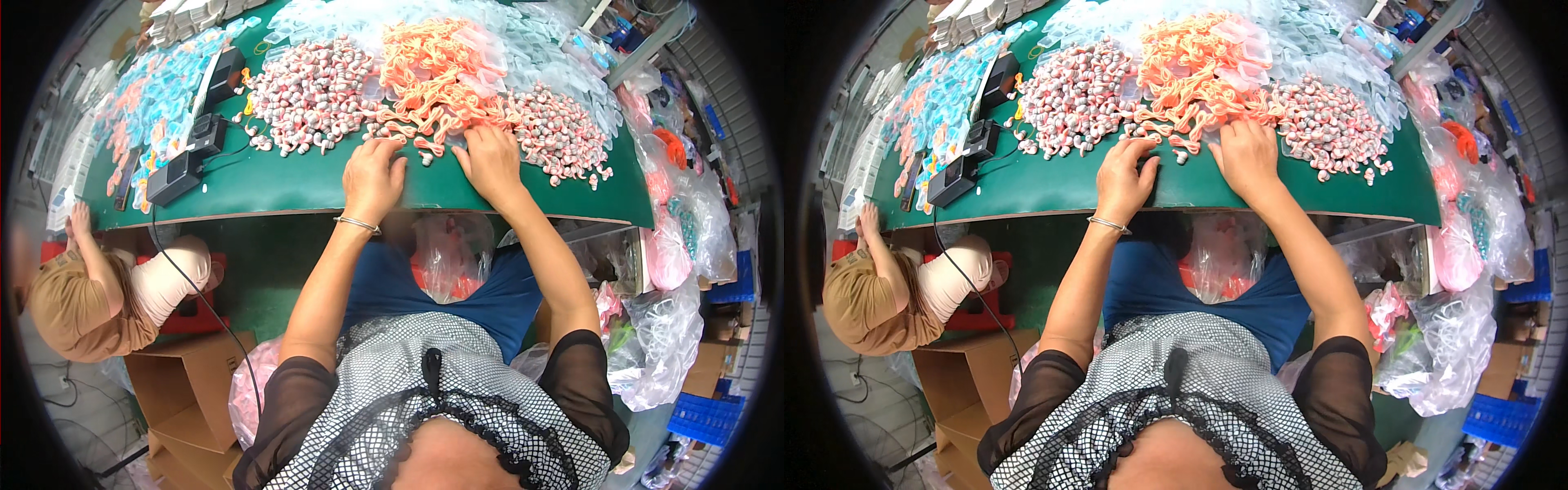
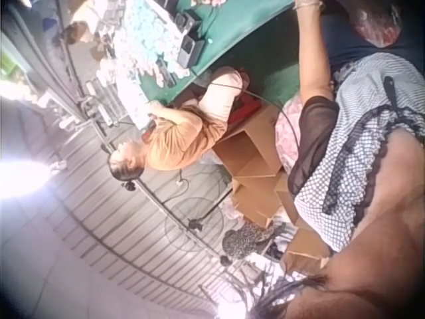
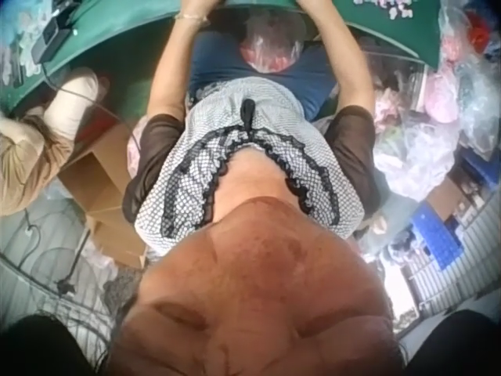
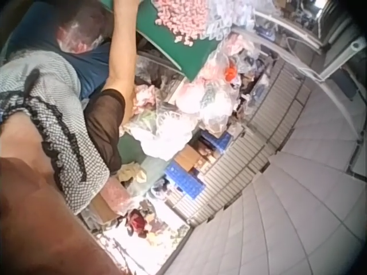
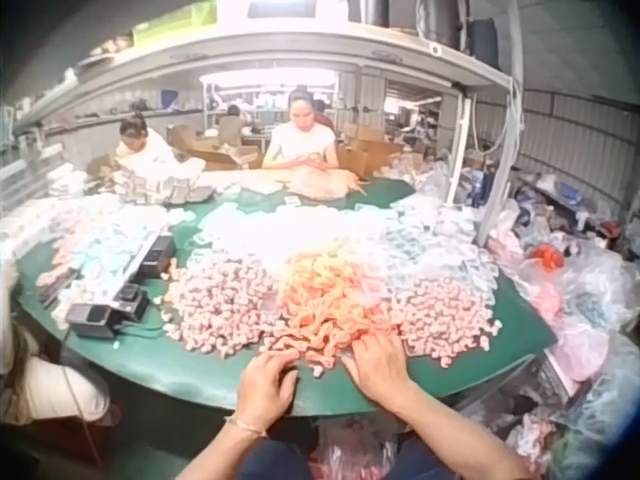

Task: Packing small pink ribbon decorative items into plastic cases and then into a plastic bag.

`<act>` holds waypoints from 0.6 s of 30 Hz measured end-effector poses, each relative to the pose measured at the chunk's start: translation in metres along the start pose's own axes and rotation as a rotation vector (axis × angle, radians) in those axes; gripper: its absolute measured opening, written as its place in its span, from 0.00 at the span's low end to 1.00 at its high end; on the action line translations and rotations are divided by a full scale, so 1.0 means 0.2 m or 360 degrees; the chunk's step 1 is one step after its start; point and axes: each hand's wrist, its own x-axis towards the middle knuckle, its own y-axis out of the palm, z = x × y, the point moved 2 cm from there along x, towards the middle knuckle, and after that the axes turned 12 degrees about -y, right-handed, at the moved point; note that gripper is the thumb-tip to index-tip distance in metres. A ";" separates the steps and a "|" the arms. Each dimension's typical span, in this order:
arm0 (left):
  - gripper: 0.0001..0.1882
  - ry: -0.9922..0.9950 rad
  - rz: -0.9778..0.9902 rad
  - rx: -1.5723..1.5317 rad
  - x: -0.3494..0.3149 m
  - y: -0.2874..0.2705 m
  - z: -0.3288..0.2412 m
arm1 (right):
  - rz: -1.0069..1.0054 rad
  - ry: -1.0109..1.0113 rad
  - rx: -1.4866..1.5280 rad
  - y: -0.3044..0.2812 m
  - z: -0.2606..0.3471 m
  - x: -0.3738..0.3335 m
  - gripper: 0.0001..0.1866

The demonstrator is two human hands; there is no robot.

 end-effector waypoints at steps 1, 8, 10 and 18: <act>0.12 0.0031 -0.0027 0.0013 0.00 0.00 0.00 | 0.0000 -0.0002 0.0000 -0.01 0.02 -0.01 0.17; 0.11 0.0059 -0.0047 0.0137 -0.01 0.00 -0.01 | -0.0131 -0.0171 0.0137 -0.03 -0.03 0.01 0.21; 0.10 0.0015 0.0012 0.0087 -0.01 0.00 0.00 | -0.0100 -0.0186 0.0154 -0.05 0.00 0.00 0.21; 0.09 0.0082 0.0004 0.0055 -0.02 0.01 -0.01 | -0.0191 -0.0350 0.0147 -0.04 0.01 -0.01 0.17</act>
